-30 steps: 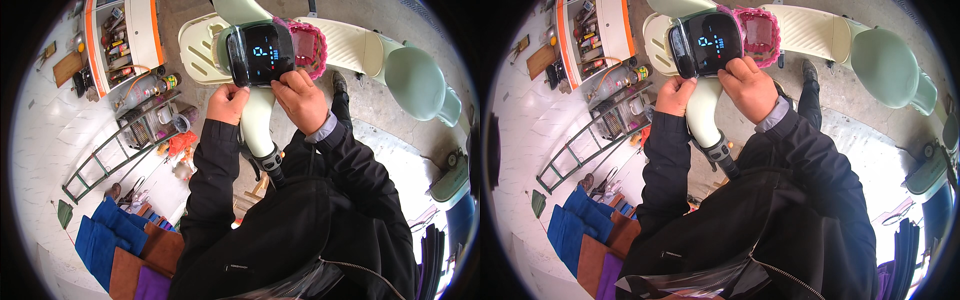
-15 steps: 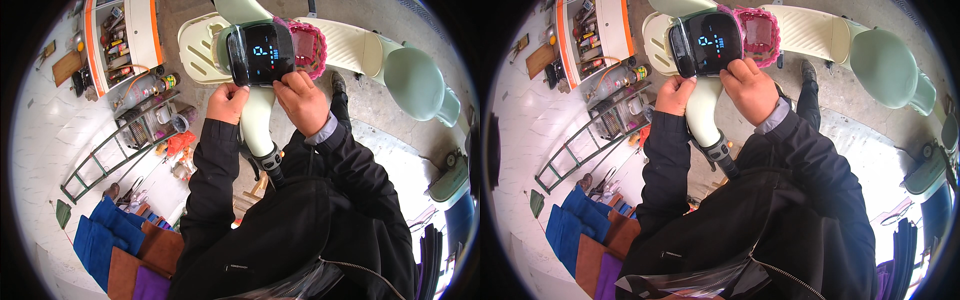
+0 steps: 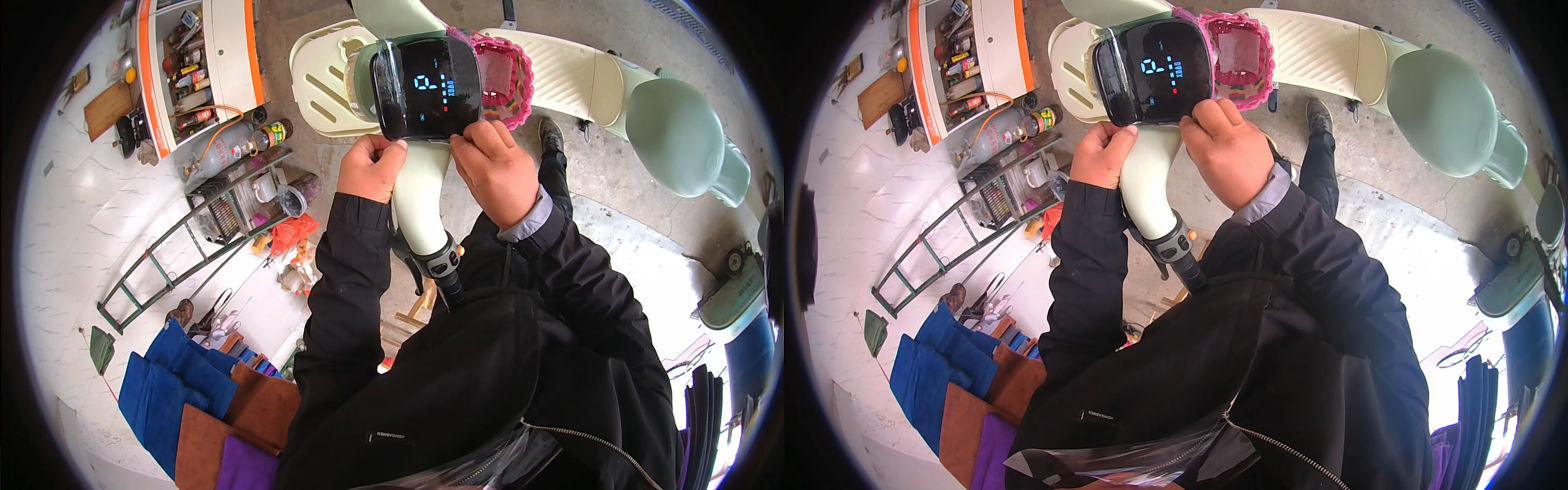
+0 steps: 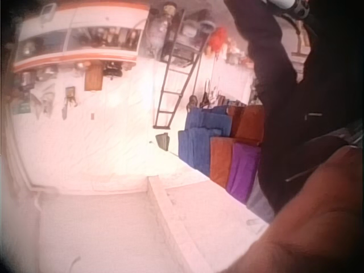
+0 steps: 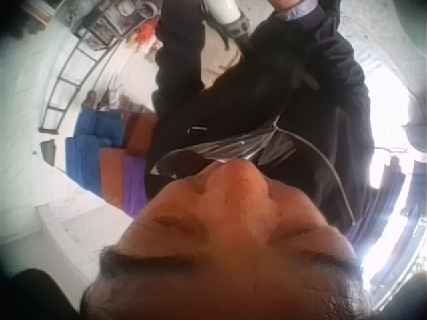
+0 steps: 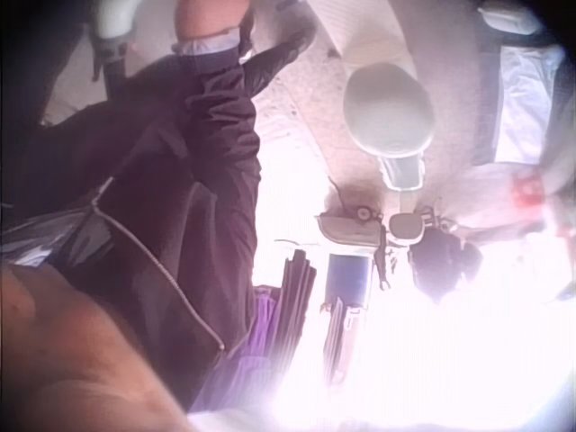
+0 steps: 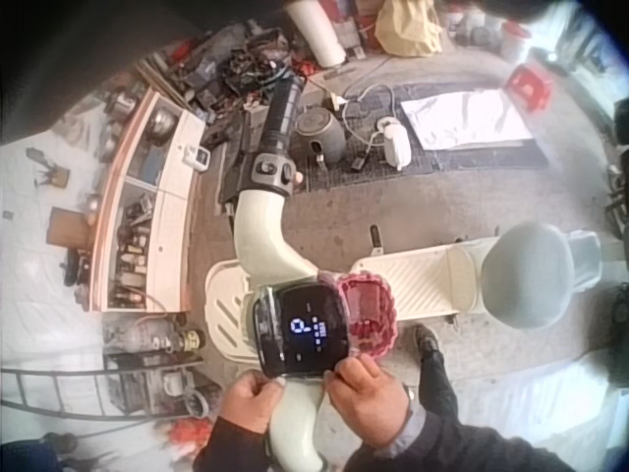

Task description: The person uses a small metal tool to pry and adjust the digital display cover on a light green electric scooter. They repeatedly lift the cover, inspect the edges, and reseat it. The person briefly walks out of the shop and returns to the scooter.

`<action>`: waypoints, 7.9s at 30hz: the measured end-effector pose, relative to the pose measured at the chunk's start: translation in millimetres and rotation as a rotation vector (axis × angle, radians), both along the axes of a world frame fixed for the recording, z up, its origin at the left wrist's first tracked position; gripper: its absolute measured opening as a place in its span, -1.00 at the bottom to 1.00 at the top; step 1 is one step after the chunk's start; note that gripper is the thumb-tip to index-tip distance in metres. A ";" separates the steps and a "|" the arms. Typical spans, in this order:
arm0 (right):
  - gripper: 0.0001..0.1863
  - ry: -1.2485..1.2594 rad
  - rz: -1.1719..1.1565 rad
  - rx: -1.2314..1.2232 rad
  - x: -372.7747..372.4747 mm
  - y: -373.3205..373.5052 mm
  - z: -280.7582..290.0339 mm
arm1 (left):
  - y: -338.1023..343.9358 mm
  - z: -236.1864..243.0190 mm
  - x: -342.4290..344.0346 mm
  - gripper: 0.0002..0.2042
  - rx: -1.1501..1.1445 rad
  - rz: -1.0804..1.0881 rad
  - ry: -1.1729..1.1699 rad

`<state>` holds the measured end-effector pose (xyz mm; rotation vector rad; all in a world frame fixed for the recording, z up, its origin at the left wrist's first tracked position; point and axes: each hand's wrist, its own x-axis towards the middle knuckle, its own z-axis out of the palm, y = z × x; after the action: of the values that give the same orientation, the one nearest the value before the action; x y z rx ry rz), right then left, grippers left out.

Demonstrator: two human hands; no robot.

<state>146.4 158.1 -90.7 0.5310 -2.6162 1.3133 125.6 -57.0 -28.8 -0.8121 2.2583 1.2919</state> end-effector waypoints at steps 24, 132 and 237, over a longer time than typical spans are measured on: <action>-0.67 0.073 -0.012 0.076 -2.9 5.7 2.2 | -2.1 -2.0 2.0 -0.74 0.050 -0.002 0.016; -0.67 0.021 0.051 -0.117 -7.2 34.6 -3.0 | -7.9 -3.2 -4.8 -0.70 0.107 -0.059 -0.106; -0.64 0.108 0.116 -0.002 -28.7 10.6 0.7 | -2.6 -3.2 -2.5 -0.71 0.038 -0.005 -0.107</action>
<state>117.7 168.6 -90.0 0.7420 -2.5302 1.2810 123.1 -59.6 -32.0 -0.8416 2.1445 1.2549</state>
